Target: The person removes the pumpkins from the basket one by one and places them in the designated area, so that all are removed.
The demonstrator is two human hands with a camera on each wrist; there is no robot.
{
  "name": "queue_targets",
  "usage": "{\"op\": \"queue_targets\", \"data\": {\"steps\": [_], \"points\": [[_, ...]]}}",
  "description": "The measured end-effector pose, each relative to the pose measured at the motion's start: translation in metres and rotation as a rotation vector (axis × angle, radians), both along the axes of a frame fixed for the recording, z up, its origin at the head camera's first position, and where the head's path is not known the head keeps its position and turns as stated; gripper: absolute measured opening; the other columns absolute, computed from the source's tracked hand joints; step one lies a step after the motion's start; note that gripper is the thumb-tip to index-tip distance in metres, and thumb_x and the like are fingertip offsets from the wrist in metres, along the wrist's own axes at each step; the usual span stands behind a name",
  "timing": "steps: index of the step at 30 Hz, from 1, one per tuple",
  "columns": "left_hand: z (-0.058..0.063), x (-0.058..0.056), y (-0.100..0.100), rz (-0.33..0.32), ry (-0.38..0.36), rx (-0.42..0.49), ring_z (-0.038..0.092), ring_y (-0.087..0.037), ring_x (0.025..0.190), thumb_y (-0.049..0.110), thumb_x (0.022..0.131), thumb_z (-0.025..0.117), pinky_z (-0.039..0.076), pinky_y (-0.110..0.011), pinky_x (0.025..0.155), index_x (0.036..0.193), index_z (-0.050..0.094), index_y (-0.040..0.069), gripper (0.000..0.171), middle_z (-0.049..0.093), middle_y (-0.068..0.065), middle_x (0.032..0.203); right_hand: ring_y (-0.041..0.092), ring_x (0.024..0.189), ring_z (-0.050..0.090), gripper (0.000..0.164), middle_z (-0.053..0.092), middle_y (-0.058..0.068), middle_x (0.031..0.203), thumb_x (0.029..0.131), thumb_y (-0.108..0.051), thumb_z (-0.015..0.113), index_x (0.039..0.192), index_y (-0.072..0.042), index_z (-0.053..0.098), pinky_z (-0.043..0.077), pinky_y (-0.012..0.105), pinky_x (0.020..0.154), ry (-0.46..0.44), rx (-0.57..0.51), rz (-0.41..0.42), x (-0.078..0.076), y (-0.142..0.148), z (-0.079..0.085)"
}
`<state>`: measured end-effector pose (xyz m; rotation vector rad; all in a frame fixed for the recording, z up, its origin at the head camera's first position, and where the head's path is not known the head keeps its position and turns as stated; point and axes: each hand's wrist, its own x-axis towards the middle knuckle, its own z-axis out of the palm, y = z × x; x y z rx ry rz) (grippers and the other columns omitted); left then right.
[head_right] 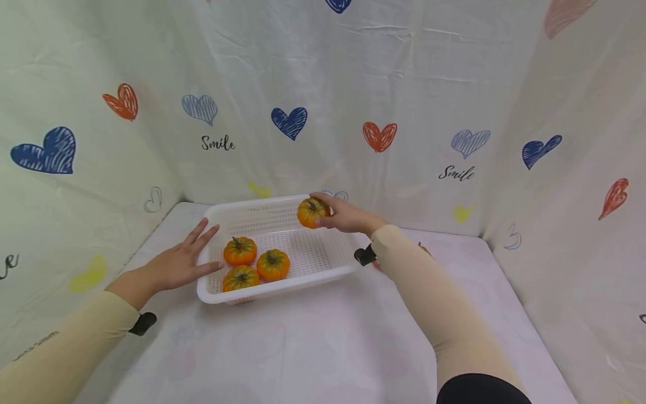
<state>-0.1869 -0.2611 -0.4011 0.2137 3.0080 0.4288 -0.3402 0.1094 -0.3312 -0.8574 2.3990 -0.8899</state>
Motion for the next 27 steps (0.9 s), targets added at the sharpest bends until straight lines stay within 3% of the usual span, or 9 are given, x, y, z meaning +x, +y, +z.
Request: {"op": "queue_targets", "data": {"steps": [12, 20, 27], "points": [[0.003, 0.002, 0.002, -0.004, 0.000, -0.009, 0.040, -0.061, 0.127, 0.070, 0.091, 0.048, 0.041, -0.072, 0.094, 0.161, 0.009, 0.015, 0.098, -0.009, -0.018, 0.165, 0.030, 0.108, 0.057, 0.072, 0.039, 0.007, 0.149, 0.099, -0.019, 0.064, 0.159, -0.029, 0.024, 0.053, 0.041, 0.091, 0.031, -0.083, 0.027, 0.013, 0.031, 0.012], [0.002, 0.002, 0.001, 0.002, 0.007, -0.009, 0.039, -0.060, 0.129, 0.071, 0.091, 0.047, 0.040, -0.070, 0.095, 0.161, 0.009, 0.014, 0.098, -0.008, -0.017, 0.165, 0.031, 0.109, 0.059, 0.073, 0.039, 0.005, 0.148, 0.098, -0.023, 0.067, 0.158, -0.030, 0.026, 0.052, 0.041, 0.092, 0.036, -0.092, 0.021, 0.021, 0.035, 0.019], [-0.001, 0.001, 0.002, 0.003, 0.009, -0.013, 0.040, -0.060, 0.128, 0.071, 0.091, 0.047, 0.041, -0.070, 0.095, 0.161, 0.010, 0.014, 0.097, -0.008, -0.017, 0.165, 0.031, 0.111, 0.057, 0.073, 0.035, 0.007, 0.154, 0.098, -0.025, 0.067, 0.159, -0.029, 0.027, 0.052, 0.043, 0.093, 0.065, -0.097, 0.020, 0.029, 0.048, 0.016]]}}
